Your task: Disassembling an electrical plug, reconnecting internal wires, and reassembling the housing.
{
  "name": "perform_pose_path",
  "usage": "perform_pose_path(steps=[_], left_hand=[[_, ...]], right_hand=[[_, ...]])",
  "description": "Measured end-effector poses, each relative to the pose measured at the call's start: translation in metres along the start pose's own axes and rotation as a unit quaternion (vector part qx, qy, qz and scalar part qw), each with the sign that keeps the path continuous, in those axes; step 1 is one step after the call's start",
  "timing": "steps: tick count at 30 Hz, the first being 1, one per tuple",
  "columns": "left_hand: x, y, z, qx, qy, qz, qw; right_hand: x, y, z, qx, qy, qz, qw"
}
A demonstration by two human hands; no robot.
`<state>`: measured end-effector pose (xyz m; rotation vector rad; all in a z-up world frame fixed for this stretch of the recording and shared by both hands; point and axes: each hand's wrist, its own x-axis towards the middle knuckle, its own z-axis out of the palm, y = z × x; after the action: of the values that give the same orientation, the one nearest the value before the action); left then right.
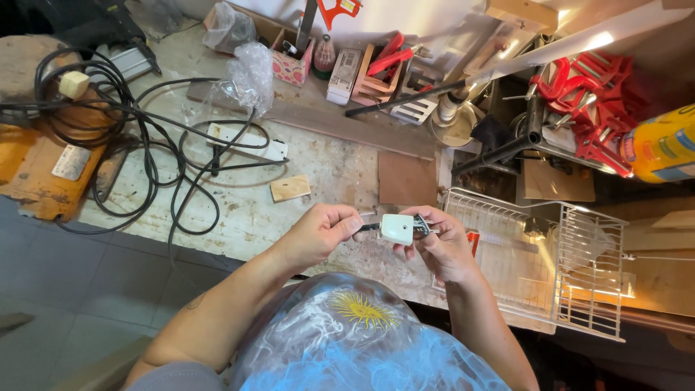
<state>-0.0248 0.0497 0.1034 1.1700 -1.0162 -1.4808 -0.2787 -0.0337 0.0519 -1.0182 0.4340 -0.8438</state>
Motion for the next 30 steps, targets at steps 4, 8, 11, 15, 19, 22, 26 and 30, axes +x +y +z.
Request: perform_pose_path(steps=[4,8,11,15,19,22,26,30], left_hand=[[0.001,-0.006,-0.001,-0.012,0.004,-0.005,1.000],[0.005,-0.017,-0.002,-0.046,0.006,-0.025,0.999],[0.007,-0.030,-0.004,-0.077,0.006,-0.050,0.996],[0.013,-0.053,-0.007,-0.150,-0.008,-0.106,0.983],[0.011,-0.033,-0.005,-0.219,-0.044,-0.134,0.965],[0.011,-0.034,-0.007,-0.272,-0.074,-0.140,0.949],[0.012,-0.041,-0.011,-0.305,-0.093,-0.159,0.934],[0.011,-0.043,-0.013,-0.317,-0.101,-0.164,0.929]], right_hand=[[0.002,0.003,0.003,-0.020,0.014,0.000,1.000],[0.004,0.010,-0.001,-0.029,0.039,0.002,0.999],[0.006,0.012,-0.001,-0.052,0.059,0.000,0.997],[0.012,0.013,0.003,-0.084,0.113,-0.029,0.990],[0.023,0.002,0.031,-0.097,0.120,-0.061,0.986],[0.030,0.000,0.042,-0.111,0.115,-0.096,0.982],[0.040,-0.006,0.058,-0.145,0.120,-0.116,0.975],[0.040,0.005,0.048,-0.140,0.152,-0.072,0.976]])
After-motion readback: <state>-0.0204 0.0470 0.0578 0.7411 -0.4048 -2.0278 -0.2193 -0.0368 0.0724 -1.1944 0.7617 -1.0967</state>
